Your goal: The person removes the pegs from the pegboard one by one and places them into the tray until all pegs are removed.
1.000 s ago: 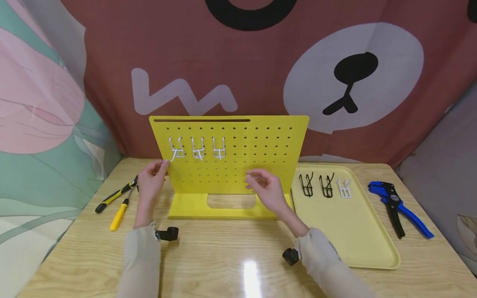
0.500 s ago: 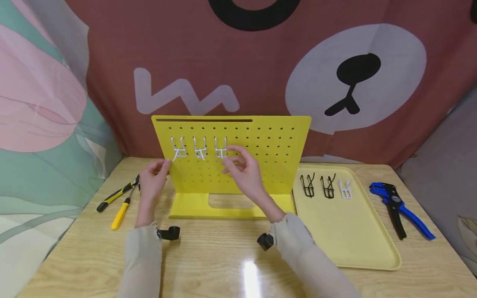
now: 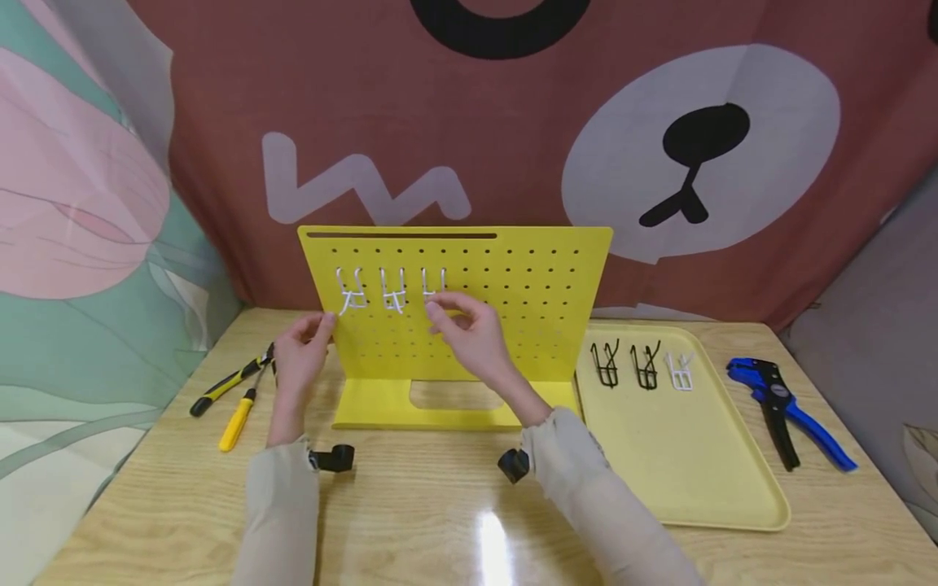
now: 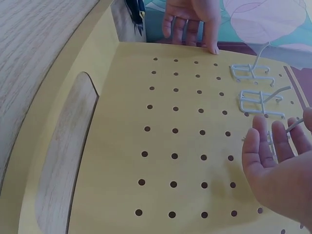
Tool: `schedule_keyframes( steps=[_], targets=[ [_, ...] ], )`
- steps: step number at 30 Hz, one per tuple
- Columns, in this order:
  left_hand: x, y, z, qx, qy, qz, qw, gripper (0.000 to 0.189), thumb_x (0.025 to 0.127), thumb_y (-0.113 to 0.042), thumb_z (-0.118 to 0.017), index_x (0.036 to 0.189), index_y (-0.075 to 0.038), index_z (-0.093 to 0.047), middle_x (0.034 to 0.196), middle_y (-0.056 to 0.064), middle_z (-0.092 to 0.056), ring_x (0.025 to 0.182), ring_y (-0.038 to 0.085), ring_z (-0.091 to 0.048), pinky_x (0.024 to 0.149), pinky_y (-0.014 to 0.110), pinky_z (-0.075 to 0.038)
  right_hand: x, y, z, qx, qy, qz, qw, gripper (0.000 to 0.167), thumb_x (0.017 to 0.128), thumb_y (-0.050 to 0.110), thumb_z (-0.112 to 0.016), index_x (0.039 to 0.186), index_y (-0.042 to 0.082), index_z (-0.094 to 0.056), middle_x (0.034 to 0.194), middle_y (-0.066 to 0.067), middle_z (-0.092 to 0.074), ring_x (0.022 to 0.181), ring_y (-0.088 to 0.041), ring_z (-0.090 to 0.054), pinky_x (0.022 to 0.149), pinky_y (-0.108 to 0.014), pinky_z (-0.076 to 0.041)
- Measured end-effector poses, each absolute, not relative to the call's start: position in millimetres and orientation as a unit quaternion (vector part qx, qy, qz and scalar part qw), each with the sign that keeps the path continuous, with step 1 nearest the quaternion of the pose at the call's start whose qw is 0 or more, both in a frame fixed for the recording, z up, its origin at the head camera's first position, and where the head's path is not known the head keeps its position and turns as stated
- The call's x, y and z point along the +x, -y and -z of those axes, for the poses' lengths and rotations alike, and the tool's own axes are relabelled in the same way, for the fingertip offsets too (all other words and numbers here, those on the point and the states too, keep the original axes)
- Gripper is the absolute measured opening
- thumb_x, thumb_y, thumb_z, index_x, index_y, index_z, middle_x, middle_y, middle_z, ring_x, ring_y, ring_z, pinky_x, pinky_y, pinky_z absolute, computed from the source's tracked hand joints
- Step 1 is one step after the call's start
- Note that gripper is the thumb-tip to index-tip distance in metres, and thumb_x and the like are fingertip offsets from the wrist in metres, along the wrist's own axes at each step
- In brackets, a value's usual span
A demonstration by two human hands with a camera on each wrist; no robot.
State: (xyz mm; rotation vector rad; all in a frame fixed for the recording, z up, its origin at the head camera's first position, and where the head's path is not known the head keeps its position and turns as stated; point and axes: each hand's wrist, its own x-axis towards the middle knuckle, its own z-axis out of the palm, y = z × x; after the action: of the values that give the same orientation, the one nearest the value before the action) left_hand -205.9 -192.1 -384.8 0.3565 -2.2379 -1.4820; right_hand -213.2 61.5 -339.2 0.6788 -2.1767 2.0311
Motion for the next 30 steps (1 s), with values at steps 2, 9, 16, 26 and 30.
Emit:
schedule_keyframes(
  steps=[2, 9, 16, 26, 30],
  targets=[
    [-205.7, 192.0, 384.7, 0.126, 0.807, 0.535, 0.214, 0.039, 0.094, -0.04, -0.06, 0.106, -0.005, -0.07, 0.104, 0.015, -0.069, 0.094, 0.025, -0.063, 0.078, 0.033, -0.047, -213.0, -61.2, 338.0, 0.225, 0.712, -0.664, 0.043, 0.025, 0.096, 0.012, -0.06, 0.115, -0.004, -0.065, 0.114, -0.018, -0.066, 0.078, -0.016, -0.066, 0.072, -0.046, -0.054],
    [-205.8, 191.7, 385.7, 0.121, 0.806, 0.541, 0.21, 0.04, 0.094, -0.041, -0.06, 0.107, -0.005, -0.07, 0.106, 0.014, -0.068, 0.095, 0.025, -0.063, 0.078, 0.033, -0.047, -211.1, -66.3, 339.7, 0.229, 0.711, -0.665, 0.03, 0.026, 0.097, 0.012, -0.058, 0.116, -0.004, -0.064, 0.117, -0.018, -0.065, 0.081, -0.02, -0.067, 0.076, -0.048, -0.053],
    [-206.6, 190.9, 385.0, 0.123, 0.805, 0.539, 0.216, 0.037, 0.094, -0.038, -0.061, 0.106, -0.004, -0.07, 0.105, 0.015, -0.069, 0.095, 0.025, -0.063, 0.079, 0.033, -0.047, -209.2, -67.3, 342.5, 0.238, 0.713, -0.659, 0.028, 0.024, 0.094, 0.009, -0.062, 0.114, -0.003, -0.067, 0.115, -0.018, -0.066, 0.089, -0.041, -0.064, 0.081, -0.054, -0.051],
    [-207.5, 190.3, 385.8, 0.125, 0.805, 0.537, 0.22, 0.035, 0.094, -0.036, -0.062, 0.104, -0.004, -0.07, 0.103, 0.014, -0.069, 0.093, 0.023, -0.063, 0.077, 0.029, -0.047, -199.0, -69.6, 333.5, 0.256, 0.724, -0.64, 0.033, 0.022, 0.093, 0.007, -0.062, 0.112, -0.003, -0.066, 0.112, -0.022, -0.066, 0.09, -0.037, -0.066, 0.082, -0.044, -0.054],
    [-206.8, 191.1, 385.1, 0.129, 0.803, 0.538, 0.221, 0.034, 0.094, -0.035, -0.062, 0.104, -0.003, -0.07, 0.102, 0.015, -0.069, 0.092, 0.023, -0.063, 0.076, 0.027, -0.046, -195.8, -72.0, 329.8, 0.266, 0.716, -0.644, 0.046, 0.021, 0.096, 0.009, -0.058, 0.111, -0.003, -0.067, 0.108, -0.021, -0.067, 0.084, -0.027, -0.068, 0.076, -0.04, -0.055]
  ],
)
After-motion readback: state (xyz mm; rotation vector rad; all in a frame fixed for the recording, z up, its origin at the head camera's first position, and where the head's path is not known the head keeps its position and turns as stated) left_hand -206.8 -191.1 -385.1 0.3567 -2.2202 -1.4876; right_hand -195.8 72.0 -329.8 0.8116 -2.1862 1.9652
